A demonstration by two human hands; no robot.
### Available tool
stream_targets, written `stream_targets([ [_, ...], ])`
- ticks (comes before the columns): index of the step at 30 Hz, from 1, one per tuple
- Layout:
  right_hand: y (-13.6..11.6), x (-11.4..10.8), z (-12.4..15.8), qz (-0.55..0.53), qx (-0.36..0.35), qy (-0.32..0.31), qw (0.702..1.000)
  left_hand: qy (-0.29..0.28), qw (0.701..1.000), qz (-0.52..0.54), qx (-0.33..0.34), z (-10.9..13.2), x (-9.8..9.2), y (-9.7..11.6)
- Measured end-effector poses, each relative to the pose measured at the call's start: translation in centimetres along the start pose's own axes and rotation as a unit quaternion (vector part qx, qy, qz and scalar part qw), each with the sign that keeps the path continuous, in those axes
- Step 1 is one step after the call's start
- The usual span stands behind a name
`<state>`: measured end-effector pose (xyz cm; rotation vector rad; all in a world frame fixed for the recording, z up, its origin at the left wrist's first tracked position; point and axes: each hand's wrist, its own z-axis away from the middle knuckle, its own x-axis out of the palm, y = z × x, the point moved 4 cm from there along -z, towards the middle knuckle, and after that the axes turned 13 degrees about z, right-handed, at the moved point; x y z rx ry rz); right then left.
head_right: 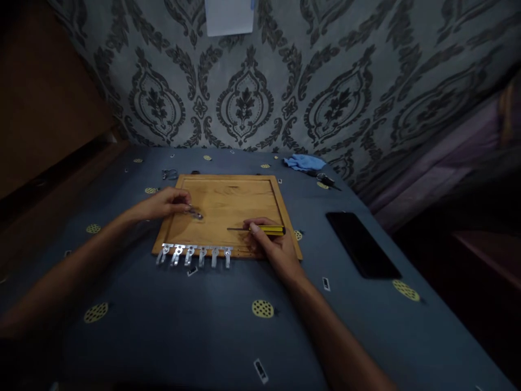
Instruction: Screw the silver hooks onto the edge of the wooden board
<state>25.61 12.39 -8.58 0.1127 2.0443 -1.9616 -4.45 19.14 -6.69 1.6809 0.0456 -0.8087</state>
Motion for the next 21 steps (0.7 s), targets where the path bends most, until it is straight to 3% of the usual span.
stream_targets([
  [5, 0.1, 0.1, -0.1, -0.006, 0.0, 0.003, 1.0, -0.028, 0.999, -0.017, -0.002, -0.8, 1.9, 0.4],
  [10, 0.0, 0.2, -0.1, -0.007, -0.006, 0.005, 1.0, -0.008, 0.997, -0.082, 0.009, -0.4, 1.8, 1.4],
  [21, -0.3, 0.1, -0.1, 0.022, -0.07, 0.01, 0.997, -0.07, 0.987, -0.145, 0.027, -0.4, 2.7, 1.7],
])
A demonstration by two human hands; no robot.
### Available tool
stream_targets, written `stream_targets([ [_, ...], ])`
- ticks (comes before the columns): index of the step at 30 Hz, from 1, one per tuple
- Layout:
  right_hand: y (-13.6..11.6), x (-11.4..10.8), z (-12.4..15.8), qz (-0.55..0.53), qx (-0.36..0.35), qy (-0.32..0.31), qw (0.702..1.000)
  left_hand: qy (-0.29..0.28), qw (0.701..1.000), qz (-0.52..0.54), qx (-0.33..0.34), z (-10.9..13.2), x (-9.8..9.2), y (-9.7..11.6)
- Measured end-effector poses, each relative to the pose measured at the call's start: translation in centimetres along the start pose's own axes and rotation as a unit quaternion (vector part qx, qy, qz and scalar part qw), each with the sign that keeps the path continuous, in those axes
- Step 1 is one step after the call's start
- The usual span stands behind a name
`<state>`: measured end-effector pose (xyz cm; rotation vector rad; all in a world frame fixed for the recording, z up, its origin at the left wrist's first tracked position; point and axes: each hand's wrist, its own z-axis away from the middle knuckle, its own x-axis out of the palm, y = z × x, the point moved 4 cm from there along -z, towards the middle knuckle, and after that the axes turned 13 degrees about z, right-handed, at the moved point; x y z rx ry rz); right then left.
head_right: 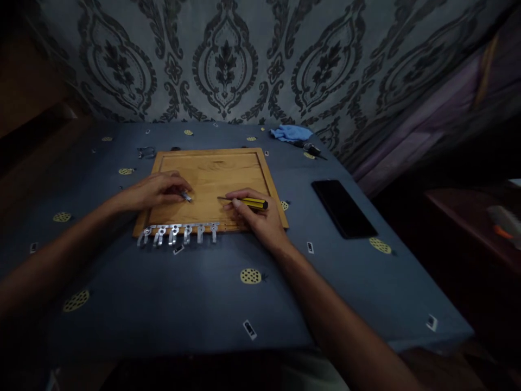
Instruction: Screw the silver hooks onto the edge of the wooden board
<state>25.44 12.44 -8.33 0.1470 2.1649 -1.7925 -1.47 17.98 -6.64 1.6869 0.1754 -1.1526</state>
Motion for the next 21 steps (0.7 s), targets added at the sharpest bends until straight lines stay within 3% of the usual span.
stream_targets([
  [5, -0.7, -0.4, -0.1, 0.056, -0.104, 0.032, 0.992, 0.005, 1.0, -0.015, -0.007, -0.4, 0.1, -0.3],
  [13, -1.3, 0.3, 0.6, 0.214, -0.239, 0.019, 0.947, -0.008, 1.0, -0.003, -0.03, -0.4, -0.7, -0.2],
  [21, -1.1, 0.6, 1.3, 0.327, -0.254, 0.021, 0.91, -0.009, 0.997, 0.054, -0.046, -0.5, -0.6, -0.5],
])
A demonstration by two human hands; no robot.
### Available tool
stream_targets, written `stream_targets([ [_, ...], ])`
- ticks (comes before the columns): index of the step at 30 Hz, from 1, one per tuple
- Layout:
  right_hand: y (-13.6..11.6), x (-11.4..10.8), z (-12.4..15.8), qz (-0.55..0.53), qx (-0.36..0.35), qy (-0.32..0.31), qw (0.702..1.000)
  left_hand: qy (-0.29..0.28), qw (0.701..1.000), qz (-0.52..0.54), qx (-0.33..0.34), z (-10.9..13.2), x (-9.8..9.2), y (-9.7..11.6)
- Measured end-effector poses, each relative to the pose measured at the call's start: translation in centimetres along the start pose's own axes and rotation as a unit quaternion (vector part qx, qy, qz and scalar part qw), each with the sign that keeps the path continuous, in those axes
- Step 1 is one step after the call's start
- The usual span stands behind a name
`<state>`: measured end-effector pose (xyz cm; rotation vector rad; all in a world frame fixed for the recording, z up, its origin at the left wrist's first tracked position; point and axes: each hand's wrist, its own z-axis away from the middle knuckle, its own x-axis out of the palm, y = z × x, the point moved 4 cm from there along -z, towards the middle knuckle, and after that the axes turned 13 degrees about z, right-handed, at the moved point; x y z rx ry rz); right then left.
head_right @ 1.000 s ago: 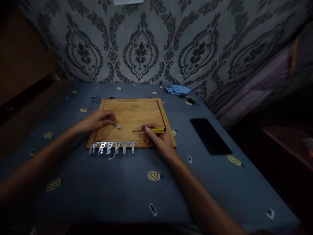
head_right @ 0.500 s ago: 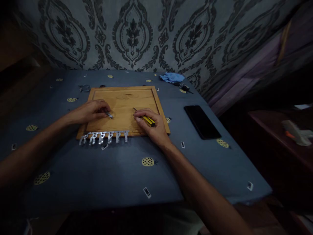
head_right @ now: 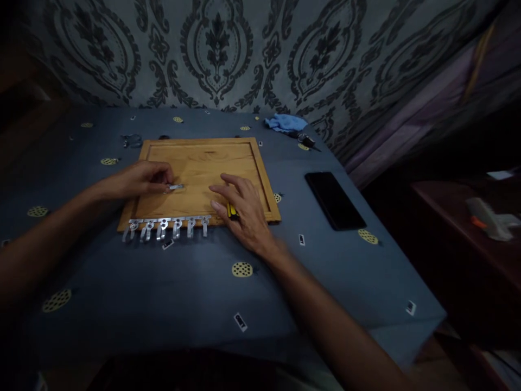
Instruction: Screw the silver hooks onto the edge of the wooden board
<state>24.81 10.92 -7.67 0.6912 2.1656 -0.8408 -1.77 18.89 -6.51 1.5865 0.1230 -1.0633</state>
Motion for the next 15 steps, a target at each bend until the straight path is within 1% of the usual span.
stream_targets([
  [3, -0.5, -0.3, -0.1, 0.031, -0.03, 0.028, 0.999, -0.001, 0.999, 0.044, -0.005, 0.0, 0.3, 0.1],
  [5, -1.1, -0.6, -0.1, 0.05, -0.056, 0.043, 0.996, -0.005, 0.995, 0.095, 0.001, 0.0, 0.7, 0.9],
  [7, -1.7, -0.7, 0.0, 0.075, -0.07, 0.035, 0.994, -0.02, 0.989, 0.147, 0.016, 0.0, 1.4, 2.3],
  [9, -2.4, -0.9, 0.4, 0.099, -0.069, 0.001, 0.993, -0.047, 0.982, 0.177, 0.036, 0.1, 2.4, 4.2],
  [12, -3.6, -1.1, 1.6, 0.101, -0.083, -0.052, 0.99, -0.121, 0.969, 0.214, 0.039, 0.0, 4.3, 7.1],
  [13, -4.0, -1.3, 2.0, 0.11, -0.093, -0.059, 0.988, -0.137, 0.964, 0.224, 0.04, -0.1, 4.8, 7.9],
  [15, -4.7, -1.8, 2.8, 0.136, -0.104, -0.052, 0.984, -0.163, 0.957, 0.233, 0.051, -0.3, 5.7, 9.2],
])
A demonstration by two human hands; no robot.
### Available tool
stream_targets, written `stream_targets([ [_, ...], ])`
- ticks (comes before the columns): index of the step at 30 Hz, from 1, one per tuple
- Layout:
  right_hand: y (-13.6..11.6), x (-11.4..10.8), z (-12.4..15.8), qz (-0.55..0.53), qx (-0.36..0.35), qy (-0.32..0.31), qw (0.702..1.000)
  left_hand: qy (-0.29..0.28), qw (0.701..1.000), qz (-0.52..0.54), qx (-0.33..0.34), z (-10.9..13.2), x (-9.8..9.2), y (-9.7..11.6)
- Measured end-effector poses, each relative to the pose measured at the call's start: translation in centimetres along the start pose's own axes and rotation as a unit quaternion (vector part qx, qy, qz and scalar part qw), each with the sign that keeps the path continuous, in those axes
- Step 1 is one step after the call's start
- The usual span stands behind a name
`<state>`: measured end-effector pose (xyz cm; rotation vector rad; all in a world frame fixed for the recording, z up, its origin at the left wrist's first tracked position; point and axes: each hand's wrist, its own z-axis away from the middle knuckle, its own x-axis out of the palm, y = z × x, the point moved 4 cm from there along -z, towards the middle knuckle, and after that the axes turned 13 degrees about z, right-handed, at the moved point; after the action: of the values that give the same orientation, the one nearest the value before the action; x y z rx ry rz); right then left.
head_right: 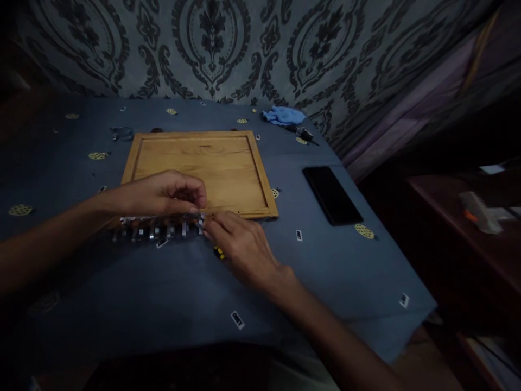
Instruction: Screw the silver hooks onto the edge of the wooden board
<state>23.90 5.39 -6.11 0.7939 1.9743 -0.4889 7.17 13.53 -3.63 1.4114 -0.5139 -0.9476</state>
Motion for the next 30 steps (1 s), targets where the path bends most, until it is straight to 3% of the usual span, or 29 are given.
stream_targets([
  [6, -0.8, -1.5, 0.9, 0.035, 0.001, 0.021, 0.999, -0.024, 0.998, 0.048, 0.015, -1.8, 0.7, 0.5],
  [11, 0.0, -0.4, 1.7, -0.019, 0.087, -0.003, 0.996, -0.045, 0.997, 0.056, 0.015, -2.9, 1.2, 0.1],
  [15, 1.0, 0.9, 2.0, -0.117, 0.178, -0.068, 0.975, -0.064, 0.996, 0.052, 0.022, -3.9, 1.8, -0.6],
  [22, 2.5, 2.3, 0.3, -0.255, 0.297, -0.167, 0.905, -0.063, 0.997, 0.009, 0.051, -4.9, 2.0, -1.5],
  [24, 2.7, 3.1, 0.2, -0.325, 0.332, -0.207, 0.861, -0.052, 0.997, -0.007, 0.056, -4.9, 1.8, -1.5],
  [27, 2.7, 4.1, 0.3, -0.438, 0.383, -0.263, 0.77, -0.013, 0.997, -0.049, 0.06, -4.3, 1.4, -1.2],
  [30, 2.9, 4.2, 0.3, -0.494, 0.402, -0.278, 0.719, 0.039, 0.99, -0.125, 0.05, -2.7, 0.8, -1.0],
])
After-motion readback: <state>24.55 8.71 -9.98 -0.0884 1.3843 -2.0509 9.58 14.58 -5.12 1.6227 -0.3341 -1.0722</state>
